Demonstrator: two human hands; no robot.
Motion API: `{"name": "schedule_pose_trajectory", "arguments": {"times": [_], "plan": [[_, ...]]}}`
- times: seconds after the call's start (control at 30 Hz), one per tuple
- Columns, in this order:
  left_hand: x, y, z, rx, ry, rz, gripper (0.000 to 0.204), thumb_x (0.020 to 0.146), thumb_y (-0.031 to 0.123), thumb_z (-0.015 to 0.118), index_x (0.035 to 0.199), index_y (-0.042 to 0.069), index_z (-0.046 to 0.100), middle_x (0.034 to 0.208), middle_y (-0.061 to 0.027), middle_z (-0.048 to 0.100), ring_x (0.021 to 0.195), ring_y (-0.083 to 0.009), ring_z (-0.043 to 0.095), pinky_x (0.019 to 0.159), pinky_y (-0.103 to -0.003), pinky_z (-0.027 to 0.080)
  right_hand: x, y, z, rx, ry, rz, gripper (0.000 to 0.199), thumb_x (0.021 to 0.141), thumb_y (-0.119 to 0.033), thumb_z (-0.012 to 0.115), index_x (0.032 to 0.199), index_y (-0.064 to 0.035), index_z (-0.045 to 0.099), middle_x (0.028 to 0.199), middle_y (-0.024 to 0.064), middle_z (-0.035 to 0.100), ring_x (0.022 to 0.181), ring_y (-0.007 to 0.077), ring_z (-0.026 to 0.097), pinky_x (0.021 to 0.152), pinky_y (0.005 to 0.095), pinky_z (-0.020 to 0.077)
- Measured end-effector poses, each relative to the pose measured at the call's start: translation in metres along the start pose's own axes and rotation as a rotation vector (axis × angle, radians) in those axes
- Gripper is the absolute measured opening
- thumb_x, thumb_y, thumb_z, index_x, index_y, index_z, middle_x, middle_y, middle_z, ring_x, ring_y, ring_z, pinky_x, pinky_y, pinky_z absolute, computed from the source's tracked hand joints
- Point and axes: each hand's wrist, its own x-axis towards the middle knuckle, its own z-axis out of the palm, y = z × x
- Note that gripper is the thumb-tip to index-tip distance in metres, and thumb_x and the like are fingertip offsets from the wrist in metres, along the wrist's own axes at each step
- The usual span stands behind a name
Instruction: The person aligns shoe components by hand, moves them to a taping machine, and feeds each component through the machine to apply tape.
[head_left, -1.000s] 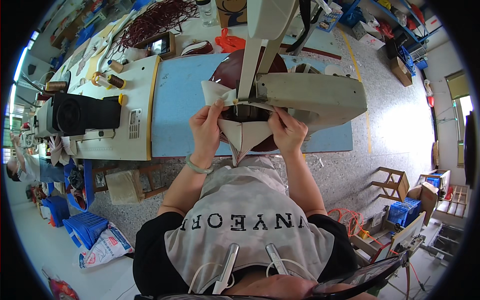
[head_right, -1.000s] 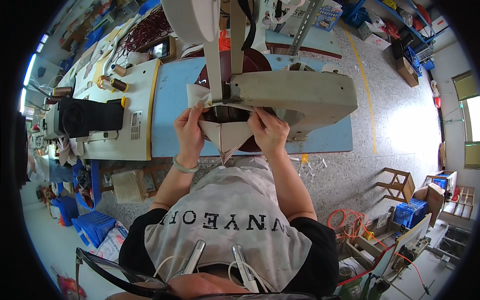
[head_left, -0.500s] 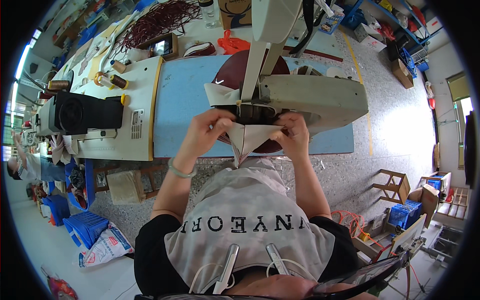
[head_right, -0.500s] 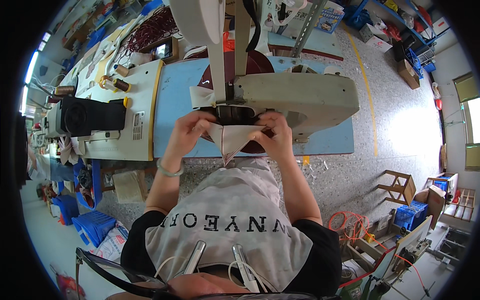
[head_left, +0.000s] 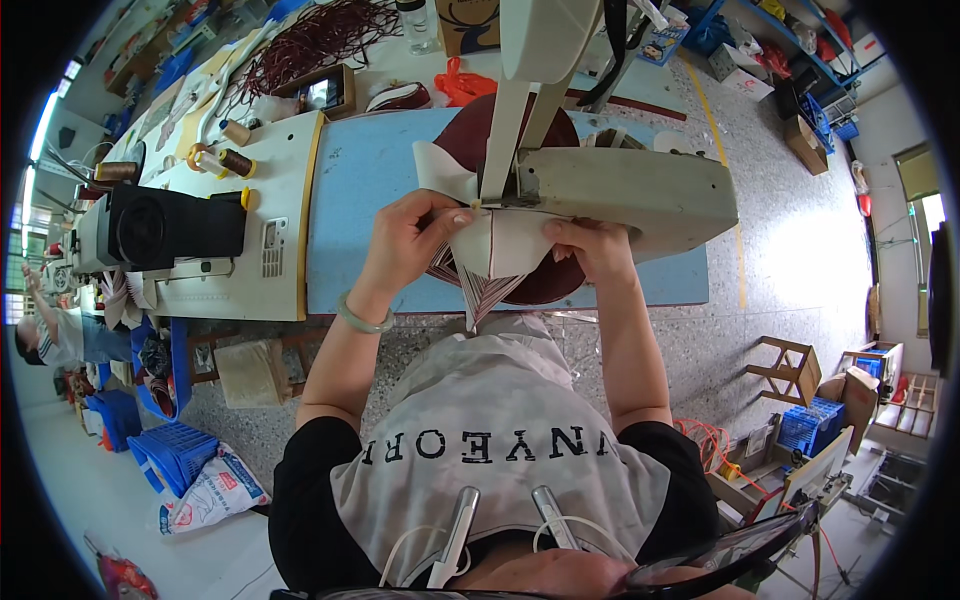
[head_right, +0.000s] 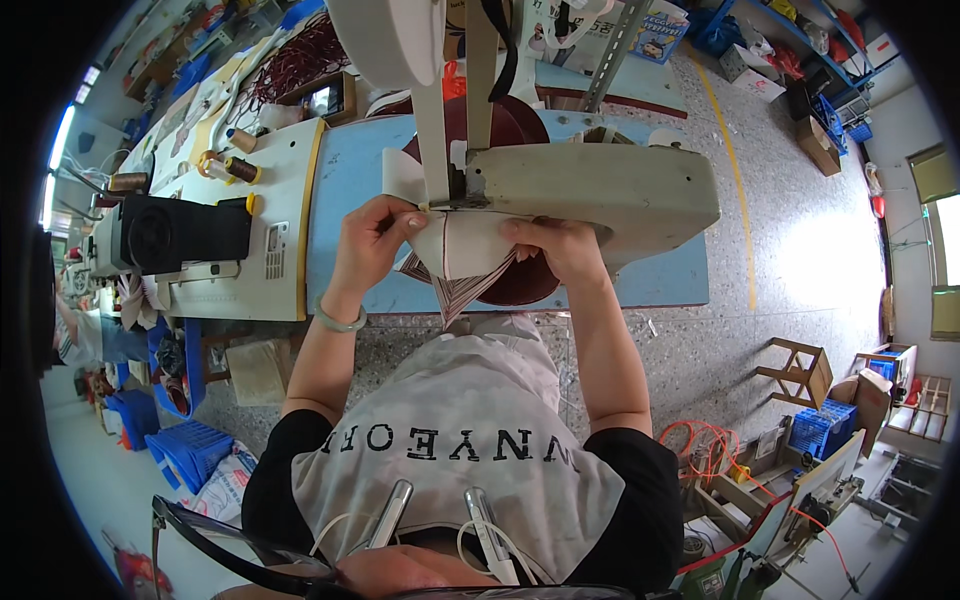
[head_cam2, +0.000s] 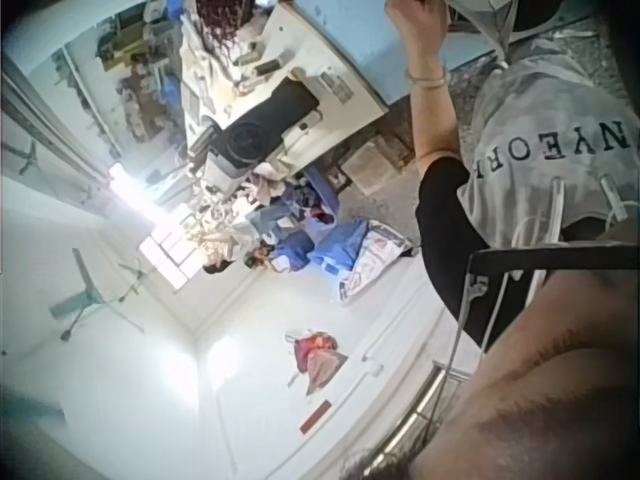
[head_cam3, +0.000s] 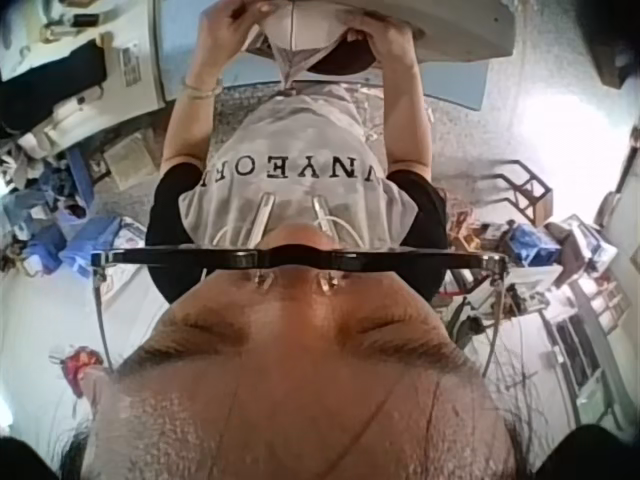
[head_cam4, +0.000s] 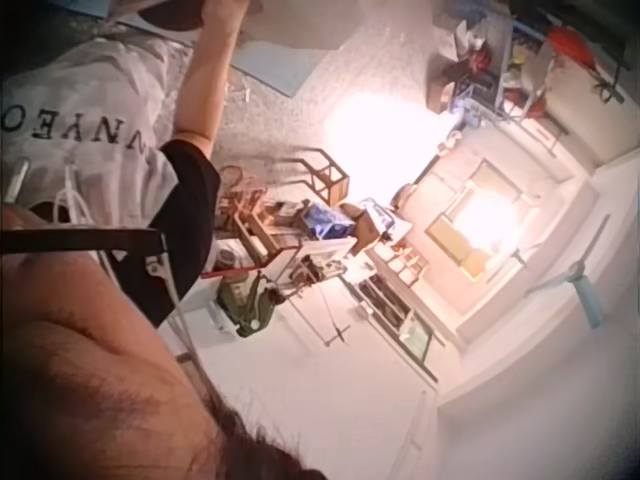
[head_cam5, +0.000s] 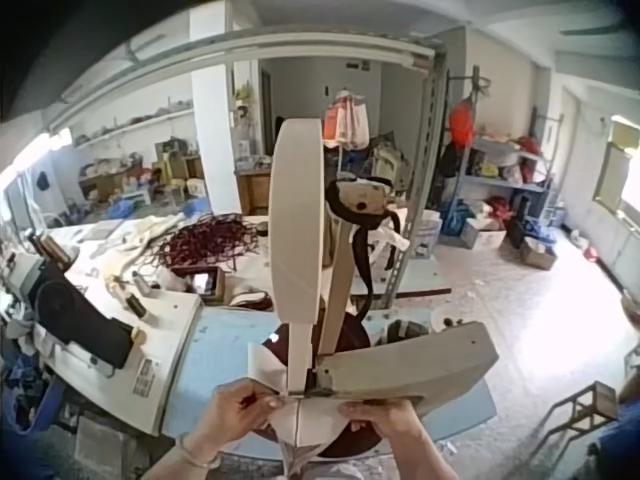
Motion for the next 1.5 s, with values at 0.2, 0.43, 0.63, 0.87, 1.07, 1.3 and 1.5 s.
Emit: {"name": "schedule_pose_trajectory", "arguments": {"times": [0.2, 0.43, 0.63, 0.87, 1.07, 1.3, 1.5], "plan": [[0.007, -0.013, 0.004, -0.027, -0.010, -0.013, 0.019, 0.087, 0.019, 0.068, 0.089, -0.001, 0.067, 0.074, -0.0067, 0.067, 0.066, -0.0091, 0.057, 0.060, -0.026, 0.047, 0.021, 0.019, -0.017, 0.044, -0.035, -0.011, 0.013, 0.078, 0.001, 0.071, 0.088, -0.0024, 0.064, 0.072, 0.0062, 0.062, 0.055, 0.0134, 0.057, 0.047, 0.0252, 0.0442], [0.038, -0.023, 0.006, -0.121, 0.048, -0.201, 0.025, 0.091, 0.023, 0.065, 0.092, -0.002, 0.067, 0.070, -0.0001, 0.062, 0.065, -0.0045, 0.050, 0.057, -0.022, 0.043, 0.054, 0.052, -0.049, 0.153, -0.161, -0.127, 0.016, 0.095, -0.022, 0.054, 0.103, -0.0082, 0.059, 0.079, 0.0056, 0.062, 0.062, 0.0137, 0.059, 0.049, 0.0255, 0.0461], [0.039, -0.027, 0.008, -0.153, 0.094, -0.165, 0.027, 0.091, 0.026, 0.065, 0.094, -0.001, 0.067, 0.068, 0.0020, 0.061, 0.061, -0.0023, 0.046, 0.054, -0.021, 0.039, 0.030, 0.037, -0.013, -0.013, 0.044, -0.084, 0.014, 0.092, -0.012, 0.056, 0.103, -0.0032, 0.059, 0.084, 0.0078, 0.064, 0.069, 0.0165, 0.061, 0.057, 0.0262, 0.0494], [-0.003, -0.040, 0.004, -0.217, 0.331, 0.033, 0.028, 0.085, 0.012, 0.067, 0.109, 0.001, 0.062, 0.095, -0.0054, 0.064, 0.075, -0.0104, 0.054, 0.064, -0.026, 0.045, -0.016, 0.040, 0.000, -0.455, 0.348, -0.363, 0.027, 0.084, -0.008, 0.069, 0.106, 0.0032, 0.059, 0.097, 0.0122, 0.065, 0.083, 0.0223, 0.063, 0.069, 0.0284, 0.0506], [-0.003, -0.010, 0.009, 0.361, 0.130, 0.504, 0.044, 0.070, -0.001, 0.061, 0.114, 0.001, 0.061, 0.123, -0.0134, 0.059, 0.116, -0.0321, 0.056, 0.093, -0.041, 0.045, -0.006, 0.049, 0.009, -1.028, 0.333, -0.737, 0.030, 0.078, -0.008, 0.073, 0.104, 0.0031, 0.066, 0.102, 0.0190, 0.064, 0.095, 0.0317, 0.061, 0.083, 0.0360, 0.0476], [-0.002, -0.034, 0.021, 0.498, 0.224, 0.639, 0.037, 0.075, -0.004, 0.058, 0.110, 0.004, 0.065, 0.115, -0.0132, 0.065, 0.116, -0.0302, 0.058, 0.097, -0.042, 0.045, 0.009, 0.054, 0.011, -1.153, 0.331, -1.024, 0.025, 0.073, 0.002, 0.071, 0.097, 0.0016, 0.069, 0.087, 0.0150, 0.068, 0.079, 0.0298, 0.065, 0.078, 0.0364, 0.0496], [0.004, -0.040, 0.020, 0.460, 0.234, 0.675, 0.034, 0.075, -0.004, 0.059, 0.107, 0.004, 0.066, 0.112, -0.0124, 0.066, 0.114, -0.0292, 0.060, 0.097, -0.042, 0.046, 0.009, 0.041, 0.006, -1.226, 0.280, -1.135, 0.024, 0.066, 0.006, 0.069, 0.089, -0.0012, 0.070, 0.076, 0.0100, 0.067, 0.068, 0.0259, 0.065, 0.072, 0.0343, 0.0512]]}}
